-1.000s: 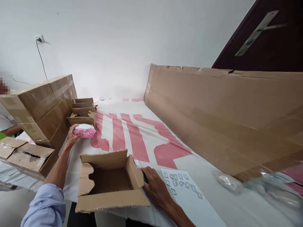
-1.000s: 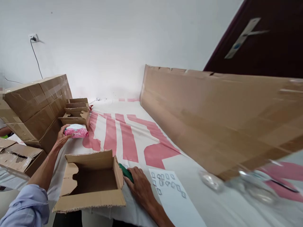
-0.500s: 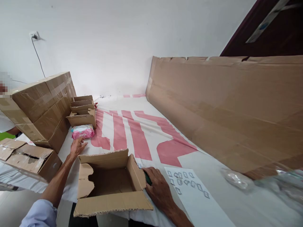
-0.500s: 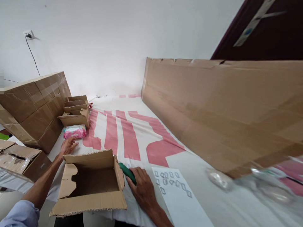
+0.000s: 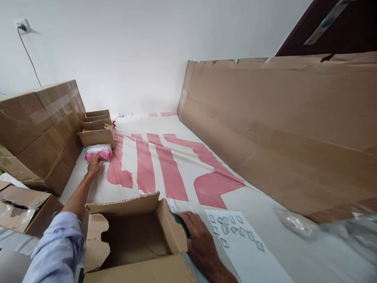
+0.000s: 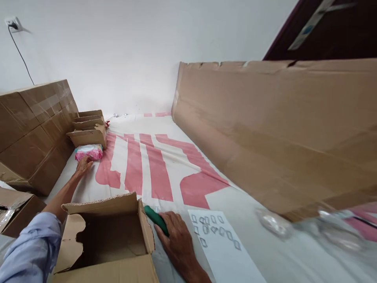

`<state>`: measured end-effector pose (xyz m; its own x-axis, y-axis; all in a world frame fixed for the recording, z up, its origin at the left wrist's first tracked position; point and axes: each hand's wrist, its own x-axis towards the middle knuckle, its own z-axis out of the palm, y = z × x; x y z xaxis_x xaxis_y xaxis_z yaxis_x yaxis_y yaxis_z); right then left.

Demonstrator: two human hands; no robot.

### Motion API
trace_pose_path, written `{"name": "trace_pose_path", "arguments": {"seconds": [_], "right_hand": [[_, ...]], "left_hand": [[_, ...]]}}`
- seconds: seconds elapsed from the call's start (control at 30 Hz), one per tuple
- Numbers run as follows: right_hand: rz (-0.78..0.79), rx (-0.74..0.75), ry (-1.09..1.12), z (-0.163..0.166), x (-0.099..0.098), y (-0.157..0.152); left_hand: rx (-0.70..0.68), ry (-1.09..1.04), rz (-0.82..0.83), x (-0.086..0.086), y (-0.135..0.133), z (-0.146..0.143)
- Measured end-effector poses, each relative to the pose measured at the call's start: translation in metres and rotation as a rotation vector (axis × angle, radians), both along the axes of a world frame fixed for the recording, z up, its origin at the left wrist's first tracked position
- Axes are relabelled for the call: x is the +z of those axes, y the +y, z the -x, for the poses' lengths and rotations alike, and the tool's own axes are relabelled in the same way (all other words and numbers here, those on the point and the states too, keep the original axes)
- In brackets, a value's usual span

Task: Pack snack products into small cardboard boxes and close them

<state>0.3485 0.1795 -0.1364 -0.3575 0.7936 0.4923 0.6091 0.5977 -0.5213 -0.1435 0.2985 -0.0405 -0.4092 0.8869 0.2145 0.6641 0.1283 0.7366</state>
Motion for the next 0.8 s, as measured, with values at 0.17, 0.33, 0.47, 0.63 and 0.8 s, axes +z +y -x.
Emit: {"name": "trace_pose_path", "arguments": {"seconds": [0.17,0.33,0.47,0.63,0.8], "right_hand": [[0.046,-0.007,-0.010,0.001,0.010,-0.002],[0.067,-0.008,-0.037,0.004,0.021,-0.003],[0.049,-0.034,-0.067,0.009,0.024,-0.001],[0.030,-0.068,-0.094,0.013,0.022,0.003],[0.033,-0.107,-0.119,0.017,0.028,0.004]], "left_hand": [[-0.106,-0.066,0.017,0.035,0.014,-0.017],[-0.232,-0.119,0.061,0.073,-0.089,-0.037],[-0.257,-0.261,0.123,0.077,-0.219,-0.050],[-0.294,-0.293,0.283,0.064,-0.299,-0.100],[-0.212,-0.242,0.308,0.053,-0.288,-0.137]]}}
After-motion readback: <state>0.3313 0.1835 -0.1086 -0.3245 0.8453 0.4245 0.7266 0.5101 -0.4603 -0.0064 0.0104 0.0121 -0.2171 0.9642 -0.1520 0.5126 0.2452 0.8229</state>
